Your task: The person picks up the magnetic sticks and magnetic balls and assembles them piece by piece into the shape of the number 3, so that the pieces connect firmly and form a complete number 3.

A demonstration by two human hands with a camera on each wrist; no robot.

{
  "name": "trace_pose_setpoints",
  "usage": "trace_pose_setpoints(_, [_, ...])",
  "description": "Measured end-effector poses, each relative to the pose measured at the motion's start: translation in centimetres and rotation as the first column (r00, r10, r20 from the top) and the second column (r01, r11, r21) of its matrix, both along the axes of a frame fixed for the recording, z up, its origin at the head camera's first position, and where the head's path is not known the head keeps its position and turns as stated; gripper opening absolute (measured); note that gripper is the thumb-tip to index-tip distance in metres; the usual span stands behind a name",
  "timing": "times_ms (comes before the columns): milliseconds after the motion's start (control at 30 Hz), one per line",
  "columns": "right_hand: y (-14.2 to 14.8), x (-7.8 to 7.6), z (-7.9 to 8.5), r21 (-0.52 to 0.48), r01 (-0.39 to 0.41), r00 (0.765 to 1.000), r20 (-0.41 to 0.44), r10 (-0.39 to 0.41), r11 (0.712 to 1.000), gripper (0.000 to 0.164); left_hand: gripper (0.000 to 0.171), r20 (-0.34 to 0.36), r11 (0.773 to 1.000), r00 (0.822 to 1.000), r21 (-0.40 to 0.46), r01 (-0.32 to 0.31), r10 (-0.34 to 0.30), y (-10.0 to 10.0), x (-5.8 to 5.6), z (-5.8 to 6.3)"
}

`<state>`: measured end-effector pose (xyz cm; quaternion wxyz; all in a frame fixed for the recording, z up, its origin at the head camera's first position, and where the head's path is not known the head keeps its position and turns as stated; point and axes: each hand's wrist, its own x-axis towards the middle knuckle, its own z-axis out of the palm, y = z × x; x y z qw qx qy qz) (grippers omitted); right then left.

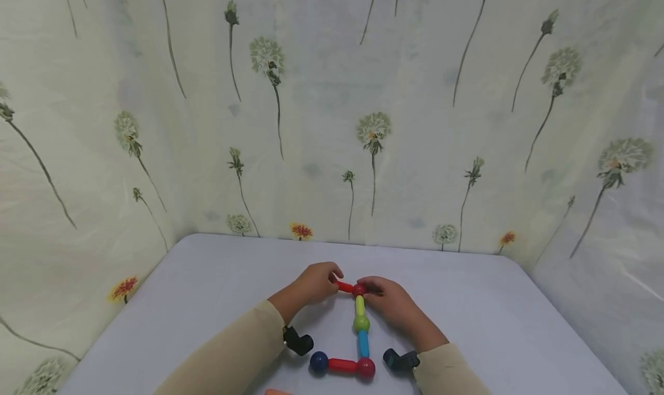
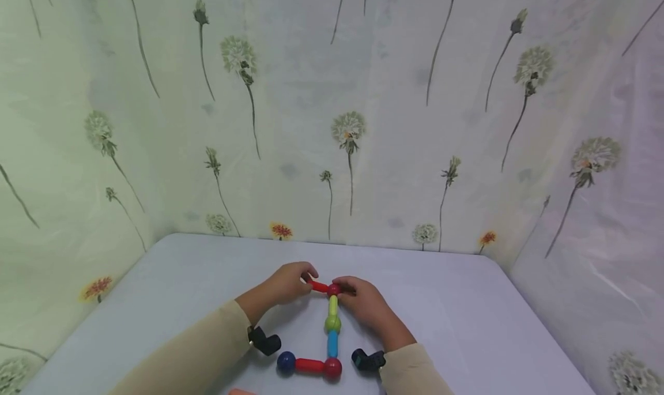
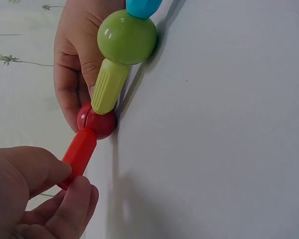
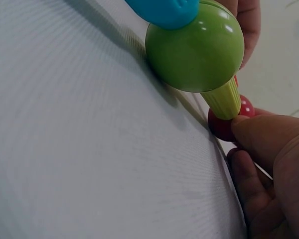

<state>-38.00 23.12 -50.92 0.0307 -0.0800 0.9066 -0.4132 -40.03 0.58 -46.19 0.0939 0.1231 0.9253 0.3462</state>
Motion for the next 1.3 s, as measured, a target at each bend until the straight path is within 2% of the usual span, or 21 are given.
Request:
trace_pose_setpoints(100, [0.0, -0.1, -0.3, 0.007, 0.005, 1.000, -0.007, -0.005, 1.000, 0.034, 0.027, -0.004, 1.000, 1.000, 0.005, -0.015, 0.015, -0.2, -0.1, -0.3])
trace_pose_setpoints(267, [-0.2, 0.0, -0.4, 0.007, 0.006, 1.000, -0.006, -0.006, 1.000, 0.033, 0.012, -0.004, 0.999, 1.000, -0.019, -0.030, 0.030, -0.6, -0.2, -1.1])
trace_pose_setpoints(400, [-0.3, -0.1, -0.4, -0.001, 0.001, 1.000, -0.006, -0.001, 1.000, 0.032, 0.010, -0.028, 0.999, 0.999, -0.035, -0.033, 0.032, -0.9, -0.3, -1.5])
trace_pose_setpoints(500, [-0.4, -0.1, -0.4, 0.006, 0.000, 1.000, -0.013, 0.000, 1.000, 0.032, 0.011, -0.037, 0.999, 0.998, -0.033, -0.044, 0.043, -1.1, -0.1, -1.4])
trace_pose_setpoints(667, [-0.4, -0.1, -0.3, 0.018, 0.011, 1.000, -0.003, -0.011, 1.000, 0.032, 0.016, 0.010, 0.998, 0.998, 0.026, -0.061, 0.061, -2.0, 0.7, -0.8])
trace_pose_setpoints(867, [-0.3, 0.1, -0.2, 0.022, 0.021, 1.000, -0.004, -0.021, 1.000, 0.032, 0.021, -0.004, 0.995, 1.000, 0.097, -0.006, 0.007, -5.3, 1.5, 1.3])
trace_pose_setpoints(967, [-0.3, 0.0, -0.2, 0.023, 0.024, 1.000, -0.015, -0.024, 0.999, 0.033, 0.022, -0.025, 0.995, 1.000, 0.099, 0.003, 0.000, -7.3, 1.8, 2.2])
trace_pose_setpoints(1167, [-0.2, 0.0, -0.2, 0.017, 0.025, 0.999, -0.023, -0.025, 1.000, 0.034, 0.016, -0.068, 0.998, 0.997, 0.058, -0.035, 0.039, -10.7, 2.6, 3.0])
trace_pose_setpoints(1300, [-0.3, 0.0, -0.2, 0.006, 0.018, 1.000, -0.023, -0.018, 1.000, 0.033, 0.015, -0.057, 0.998, 0.997, 0.038, -0.049, 0.051, -12.3, 3.4, 2.7])
